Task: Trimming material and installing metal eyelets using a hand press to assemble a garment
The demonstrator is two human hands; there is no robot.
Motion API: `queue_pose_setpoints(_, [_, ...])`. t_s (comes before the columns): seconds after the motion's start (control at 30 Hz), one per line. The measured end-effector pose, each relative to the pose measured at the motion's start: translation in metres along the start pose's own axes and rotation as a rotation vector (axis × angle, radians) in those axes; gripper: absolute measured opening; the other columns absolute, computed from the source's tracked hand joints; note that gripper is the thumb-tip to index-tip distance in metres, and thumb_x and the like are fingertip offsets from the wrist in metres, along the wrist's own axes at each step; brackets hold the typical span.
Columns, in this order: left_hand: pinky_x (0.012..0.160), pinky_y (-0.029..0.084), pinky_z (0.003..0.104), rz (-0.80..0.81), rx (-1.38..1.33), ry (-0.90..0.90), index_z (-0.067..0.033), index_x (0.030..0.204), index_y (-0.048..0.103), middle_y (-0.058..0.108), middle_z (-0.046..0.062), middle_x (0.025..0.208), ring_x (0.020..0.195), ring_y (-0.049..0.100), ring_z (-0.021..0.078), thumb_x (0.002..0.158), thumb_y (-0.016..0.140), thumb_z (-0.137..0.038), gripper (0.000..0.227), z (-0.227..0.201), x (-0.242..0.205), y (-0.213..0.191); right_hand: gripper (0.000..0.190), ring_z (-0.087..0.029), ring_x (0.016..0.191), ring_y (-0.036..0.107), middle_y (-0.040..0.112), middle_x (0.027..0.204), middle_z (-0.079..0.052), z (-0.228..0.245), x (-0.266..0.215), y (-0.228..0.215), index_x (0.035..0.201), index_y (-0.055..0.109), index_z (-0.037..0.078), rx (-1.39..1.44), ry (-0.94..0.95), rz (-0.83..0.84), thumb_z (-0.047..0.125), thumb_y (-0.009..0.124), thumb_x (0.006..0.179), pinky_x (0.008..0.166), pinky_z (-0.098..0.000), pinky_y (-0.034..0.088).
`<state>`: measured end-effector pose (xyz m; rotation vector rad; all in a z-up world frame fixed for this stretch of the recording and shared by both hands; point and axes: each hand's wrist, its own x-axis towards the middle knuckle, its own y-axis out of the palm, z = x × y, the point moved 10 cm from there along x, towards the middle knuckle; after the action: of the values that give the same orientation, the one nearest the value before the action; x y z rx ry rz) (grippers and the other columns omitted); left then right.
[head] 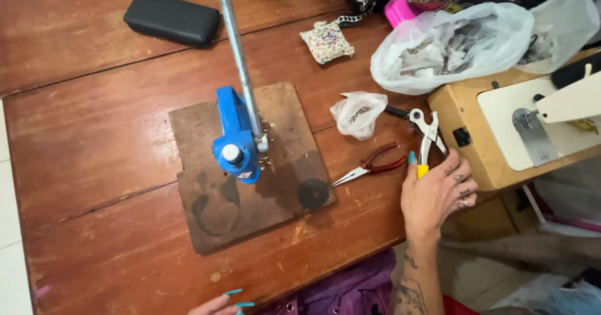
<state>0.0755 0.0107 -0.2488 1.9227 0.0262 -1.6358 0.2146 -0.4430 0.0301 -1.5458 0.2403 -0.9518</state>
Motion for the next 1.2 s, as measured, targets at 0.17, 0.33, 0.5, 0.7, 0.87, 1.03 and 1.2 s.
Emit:
queue_pose_setpoints(0.17, [0.096, 0.035, 0.050, 0.088, 0.128, 0.014, 0.0056, 0.119, 0.051, 0.054, 0.040, 0.118, 0.103, 0.053, 0.0505, 0.079, 0.043, 0.001, 0.041, 0.011, -0.025, 0.031, 0.063, -0.044, 0.102, 0.034, 0.040, 0.118, -0.024, -0.006, -0.001, -0.019, 0.119, 0.040, -0.001, 0.053, 0.084, 0.214, 0.039, 0.058, 0.075, 0.079, -0.0592, 0.027])
queue_pose_setpoints(0.33, [0.069, 0.057, 0.018, -0.354, 0.892, 0.775, -0.0108, 0.083, 0.075, 0.080, 0.005, 0.070, 0.067, 0.075, 0.0087, 0.061, 0.074, -0.006, 0.023, -0.026, -0.151, 0.142, 0.040, -0.031, 0.106, 0.043, 0.050, 0.112, -0.018, 0.026, -0.028, -0.063, 0.112, 0.048, 0.000, 0.437, -0.469, 0.103, 0.025, 0.057, 0.083, 0.092, -0.0438, 0.033])
queue_pose_setpoints(0.5, [0.070, 0.046, 0.031, -0.473, 1.691, 0.907, -0.0222, 0.093, 0.054, 0.063, -0.006, 0.090, 0.081, 0.061, 0.0143, 0.050, 0.074, -0.061, 0.061, 0.011, -0.124, 0.179, 0.047, -0.032, 0.106, 0.045, 0.047, 0.116, -0.015, 0.090, -0.026, -0.067, 0.115, 0.045, 0.003, 0.302, -1.020, 0.138, 0.030, 0.060, 0.079, 0.090, -0.0414, 0.037])
queue_pose_setpoints(0.7, [0.072, 0.048, 0.039, -0.196, 1.750, 0.858, -0.0121, 0.090, 0.052, 0.064, 0.004, 0.085, 0.074, 0.063, 0.0229, 0.065, 0.067, -0.015, 0.029, 0.068, -0.096, 0.138, 0.039, -0.034, 0.087, 0.040, 0.048, 0.094, -0.018, 0.103, -0.027, 0.007, 0.100, 0.048, 0.002, 0.284, -1.127, 0.568, 0.031, 0.063, 0.080, 0.077, -0.0421, 0.034])
queue_pose_setpoints(0.87, [0.064, 0.062, 0.021, -0.215, 1.631, 0.738, -0.0116, 0.073, 0.057, 0.065, 0.000, 0.079, 0.063, 0.065, 0.0124, 0.074, 0.064, -0.010, 0.007, 0.074, -0.125, 0.091, 0.040, -0.032, 0.071, 0.049, 0.051, 0.081, -0.016, 0.072, -0.046, -0.005, 0.090, 0.041, 0.002, 0.338, -0.872, 0.719, 0.036, 0.061, 0.087, 0.060, -0.0393, 0.034])
queue_pose_setpoints(1.03, [0.066, 0.060, 0.019, -0.262, 1.661, 0.673, -0.0156, 0.100, 0.055, 0.067, 0.000, 0.086, 0.073, 0.067, 0.0115, 0.071, 0.070, -0.029, 0.035, 0.057, -0.141, 0.106, 0.032, -0.021, 0.065, 0.050, 0.052, 0.070, -0.004, 0.040, -0.036, -0.026, 0.085, 0.046, 0.008, 0.593, -0.450, 0.443, 0.028, 0.070, 0.079, 0.064, -0.0364, 0.038])
queue_pose_setpoints(1.2, [0.063, 0.052, 0.026, -0.164, 1.550, 1.384, -0.0112, 0.092, 0.060, 0.065, 0.001, 0.080, 0.069, 0.064, 0.0130, 0.073, 0.065, -0.024, 0.024, 0.000, -0.232, 0.216, 0.030, -0.030, 0.074, 0.052, 0.056, 0.080, -0.010, 0.047, -0.020, -0.019, 0.084, 0.051, 0.008, 0.448, -0.482, 0.416, 0.035, 0.064, 0.080, 0.067, -0.0414, 0.038])
